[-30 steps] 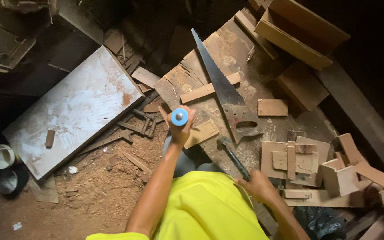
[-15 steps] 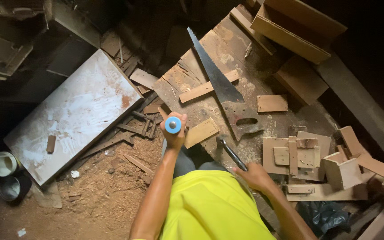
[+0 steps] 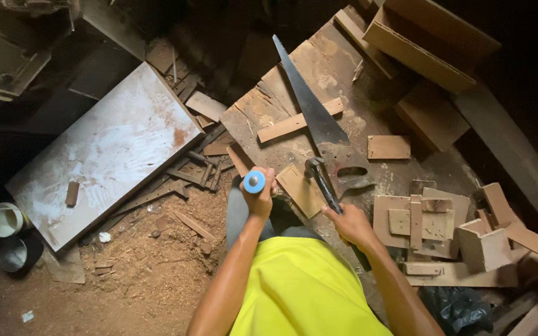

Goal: The person repeatedly hammers a small wooden block with a blue circular object placed on top, using a hammer in a workshop. The person holds the block steady with one hand and strikes it multiple times with the hammer.

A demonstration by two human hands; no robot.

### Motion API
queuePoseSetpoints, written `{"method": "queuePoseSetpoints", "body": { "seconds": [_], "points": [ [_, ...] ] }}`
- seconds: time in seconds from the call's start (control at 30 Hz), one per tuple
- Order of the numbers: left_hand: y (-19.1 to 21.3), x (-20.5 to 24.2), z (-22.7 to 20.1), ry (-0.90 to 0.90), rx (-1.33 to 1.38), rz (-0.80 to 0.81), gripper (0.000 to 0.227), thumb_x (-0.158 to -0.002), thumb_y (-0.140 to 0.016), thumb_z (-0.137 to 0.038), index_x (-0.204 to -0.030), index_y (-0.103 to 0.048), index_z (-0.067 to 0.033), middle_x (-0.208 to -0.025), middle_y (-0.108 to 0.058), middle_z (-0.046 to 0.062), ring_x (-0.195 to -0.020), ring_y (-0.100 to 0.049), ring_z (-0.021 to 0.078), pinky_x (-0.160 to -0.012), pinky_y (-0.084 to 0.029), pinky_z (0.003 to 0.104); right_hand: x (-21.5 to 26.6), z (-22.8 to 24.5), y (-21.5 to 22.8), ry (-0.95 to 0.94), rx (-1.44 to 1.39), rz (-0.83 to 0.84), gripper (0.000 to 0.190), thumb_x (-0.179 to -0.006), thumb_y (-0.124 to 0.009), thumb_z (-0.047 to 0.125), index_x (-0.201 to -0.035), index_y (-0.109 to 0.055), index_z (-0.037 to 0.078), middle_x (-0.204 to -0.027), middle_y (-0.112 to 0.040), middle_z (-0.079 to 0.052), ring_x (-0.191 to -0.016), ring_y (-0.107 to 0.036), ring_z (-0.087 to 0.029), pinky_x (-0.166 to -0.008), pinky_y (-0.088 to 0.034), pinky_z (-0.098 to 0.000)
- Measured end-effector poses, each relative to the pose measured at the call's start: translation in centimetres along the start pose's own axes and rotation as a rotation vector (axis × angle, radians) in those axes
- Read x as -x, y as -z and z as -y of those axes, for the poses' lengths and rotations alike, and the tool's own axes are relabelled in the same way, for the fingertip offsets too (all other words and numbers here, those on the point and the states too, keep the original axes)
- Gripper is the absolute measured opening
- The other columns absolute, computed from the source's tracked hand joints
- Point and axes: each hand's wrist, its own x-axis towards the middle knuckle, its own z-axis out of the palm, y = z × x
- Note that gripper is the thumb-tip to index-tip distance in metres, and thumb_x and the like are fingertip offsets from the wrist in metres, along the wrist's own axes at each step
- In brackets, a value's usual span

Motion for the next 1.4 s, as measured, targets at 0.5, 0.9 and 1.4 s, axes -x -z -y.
{"method": "queuePoseSetpoints", "body": {
  "seconds": [0.5,0.9,1.4],
  "points": [
    [-4.0,-6.2,-3.4,-0.483,-0.394,0.406,0.03,-0.093,-0.084,-0.014,-0.089,-0.056,-0.0063,-0.072,-0.063,-0.001,-0.062,-0.058,0.0076,-0.056,-0.047,0.023,3.1,-5.2,0.5,-0.133,0.09,0.068,0.046,-0.093,-0.068,0.048,-0.084,-0.063,0.003,-0.054,-0.052,-0.002,-0.039,-0.046,-0.016,-0.038,-0.038,-0.0347],
    [-4.4,-6.7,-1.4,-0.283,-0.32,0.599,0.014,-0.095,-0.078,-0.023,-0.09,-0.075,-0.0102,-0.075,-0.073,0.0,-0.059,-0.068,0.0079,-0.051,-0.056,0.025,4.2,-6.4,-0.1,-0.178,0.113,0.081,0.056,-0.091,-0.071,0.051,-0.08,-0.065,-0.003,-0.05,-0.054,-0.006,-0.037,-0.052,-0.019,-0.038,-0.041,-0.0371],
    [-5.9,-6.6,-2.2,-0.149,-0.317,0.946,0.035,-0.087,-0.085,-0.033,-0.068,-0.065,-0.0115,-0.062,-0.061,-0.005,-0.056,-0.055,0.0061,-0.052,-0.041,0.026,3.9,-5.9,0.1,-0.185,0.09,0.101,0.046,-0.093,-0.07,0.047,-0.09,-0.063,0.001,-0.052,-0.052,-0.003,-0.038,-0.048,-0.018,-0.039,-0.036,-0.0377]
  ]
}}
